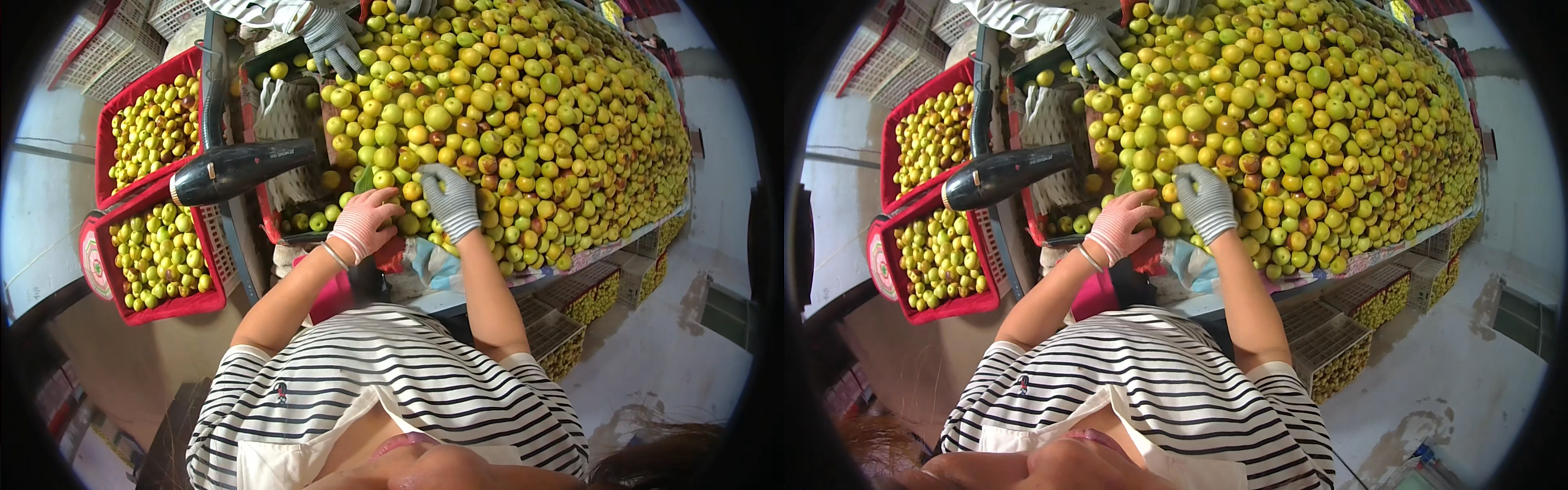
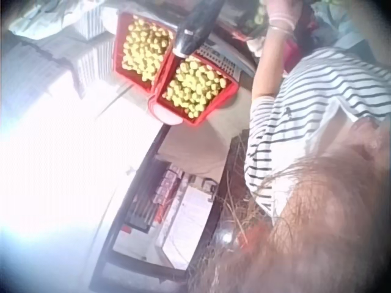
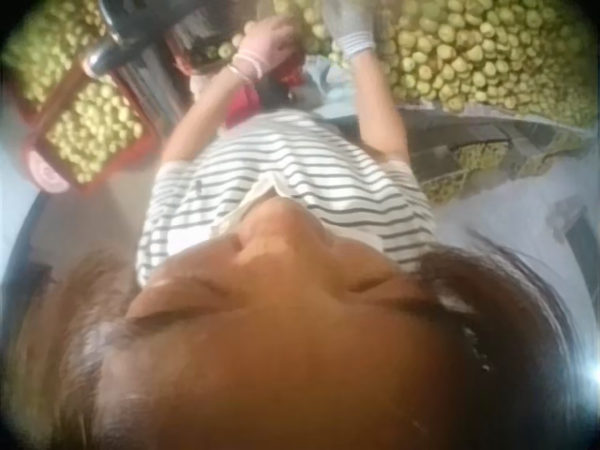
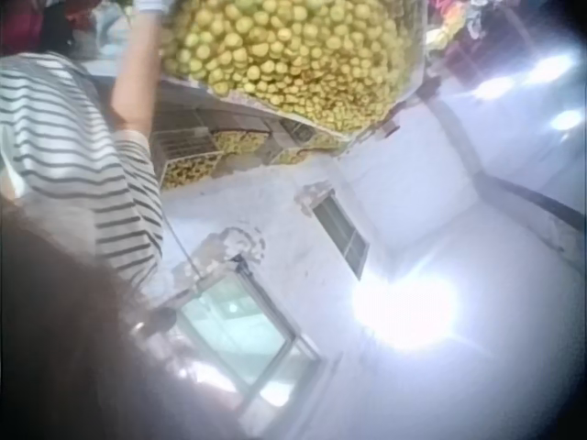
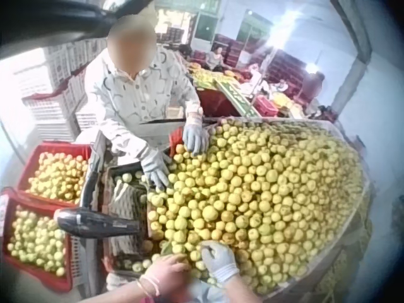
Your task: The person sorts green citrus fruits by hand from a large pile on a table into red plastic crates. They repeatedly pick up fruits, inspect them, and place them into the crates while wearing gloves.
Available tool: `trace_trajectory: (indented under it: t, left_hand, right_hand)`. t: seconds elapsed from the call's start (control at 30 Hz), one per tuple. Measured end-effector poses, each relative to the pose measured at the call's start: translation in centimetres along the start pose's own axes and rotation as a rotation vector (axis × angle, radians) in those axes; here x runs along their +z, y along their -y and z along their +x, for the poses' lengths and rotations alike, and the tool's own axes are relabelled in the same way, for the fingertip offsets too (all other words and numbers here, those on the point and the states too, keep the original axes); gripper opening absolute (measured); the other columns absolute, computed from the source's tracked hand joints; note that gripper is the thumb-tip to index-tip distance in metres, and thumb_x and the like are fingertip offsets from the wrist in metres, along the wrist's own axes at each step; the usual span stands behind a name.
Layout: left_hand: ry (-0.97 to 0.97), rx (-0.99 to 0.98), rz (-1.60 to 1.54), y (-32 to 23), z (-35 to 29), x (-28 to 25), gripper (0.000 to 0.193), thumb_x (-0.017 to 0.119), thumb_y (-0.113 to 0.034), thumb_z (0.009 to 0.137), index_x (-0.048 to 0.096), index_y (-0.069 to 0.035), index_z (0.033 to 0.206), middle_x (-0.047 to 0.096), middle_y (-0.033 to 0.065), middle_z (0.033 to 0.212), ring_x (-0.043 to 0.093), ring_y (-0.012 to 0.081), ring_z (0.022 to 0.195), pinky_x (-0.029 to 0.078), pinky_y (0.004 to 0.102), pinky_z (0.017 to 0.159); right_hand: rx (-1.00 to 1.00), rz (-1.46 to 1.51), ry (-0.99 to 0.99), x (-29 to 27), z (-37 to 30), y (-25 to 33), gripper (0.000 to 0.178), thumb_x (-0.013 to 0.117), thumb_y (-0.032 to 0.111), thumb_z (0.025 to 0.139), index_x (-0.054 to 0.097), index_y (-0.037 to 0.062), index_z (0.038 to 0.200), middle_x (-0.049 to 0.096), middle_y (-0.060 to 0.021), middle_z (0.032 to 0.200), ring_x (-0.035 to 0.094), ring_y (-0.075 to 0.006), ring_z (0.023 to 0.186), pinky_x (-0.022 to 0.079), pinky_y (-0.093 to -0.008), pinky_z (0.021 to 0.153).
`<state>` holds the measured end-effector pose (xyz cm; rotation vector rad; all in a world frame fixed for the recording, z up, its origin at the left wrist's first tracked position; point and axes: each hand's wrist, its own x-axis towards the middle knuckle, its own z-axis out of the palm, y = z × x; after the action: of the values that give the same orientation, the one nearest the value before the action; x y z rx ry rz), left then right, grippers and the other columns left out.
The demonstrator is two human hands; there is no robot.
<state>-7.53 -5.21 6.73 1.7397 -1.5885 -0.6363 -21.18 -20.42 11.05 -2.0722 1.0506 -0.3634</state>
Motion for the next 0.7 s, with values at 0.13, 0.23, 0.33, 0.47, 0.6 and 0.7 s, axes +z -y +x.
trace_trajectory:
  t: [0.13,0.23,0.33,0.47,0.6,0.7]
  left_hand:
    - [-0.311,-0.043,-0.16,0.0,2.8,-0.8,0.03,0.073,-0.014,0.076,0.068,-0.009,0.106,0.065,0.0109,0.107,0.063,0.0289,0.096,0.051,0.0369,0.085]
    - [-0.3,-0.534,-1.106,0.4,5.8,-0.9,0.038,0.065,-0.015,0.091,0.057,-0.002,0.127,0.061,0.0094,0.108,0.064,0.0199,0.09,0.055,0.0314,0.074]
    - [-0.358,-0.564,-1.659,2.9,7.7,0.3,0.061,0.062,-0.018,0.094,0.032,0.0,0.144,0.053,0.0147,0.123,0.063,0.0277,0.1,0.056,0.0428,0.088]
    - [-0.318,-0.524,-1.749,4.1,7.0,0.5,0.061,0.061,-0.027,0.096,0.033,-0.006,0.146,0.049,0.0103,0.133,0.059,0.0266,0.112,0.051,0.0426,0.094]
    - [-0.324,-0.517,-1.567,5.4,5.6,1.5,0.044,0.062,-0.029,0.094,0.051,-0.008,0.131,0.057,0.0054,0.122,0.06,0.0207,0.103,0.054,0.0365,0.08]
    - [-0.407,-0.576,-1.633,3.7,3.4,0.4,0.03,0.064,-0.027,0.091,0.057,-0.008,0.113,0.061,0.0074,0.107,0.063,0.0224,0.095,0.058,0.0384,0.071]
  right_hand:
    - [-0.037,-0.26,-0.098,-3.3,4.7,3.3,0.029,0.058,0.018,0.088,0.063,0.0113,0.116,0.062,-0.0145,0.114,0.065,-0.0315,0.099,0.052,-0.0412,0.086]
    - [0.078,-0.624,0.05,-1.3,8.7,3.5,0.05,0.063,0.024,0.086,0.049,0.0175,0.134,0.052,-0.0167,0.127,0.063,-0.0353,0.103,0.051,-0.0454,0.092]
    - [0.189,-0.687,0.199,0.5,10.5,3.7,0.056,0.065,0.032,0.086,0.044,0.021,0.137,0.05,-0.0175,0.131,0.06,-0.0392,0.11,0.05,-0.0457,0.096]
    - [-0.041,-0.51,0.3,1.6,8.4,4.6,0.056,0.069,0.029,0.081,0.049,0.0202,0.132,0.054,-0.016,0.125,0.06,-0.0365,0.11,0.051,-0.0459,0.093]
    - [-0.367,-0.389,0.288,3.4,4.4,3.1,0.049,0.069,0.021,0.081,0.054,0.0153,0.128,0.056,-0.0154,0.121,0.062,-0.0349,0.103,0.052,-0.0466,0.088]
    - [-0.195,-0.37,0.398,0.2,7.5,3.7,0.036,0.066,0.017,0.085,0.061,0.0122,0.121,0.057,-0.0143,0.122,0.063,-0.0331,0.102,0.053,-0.0436,0.088]
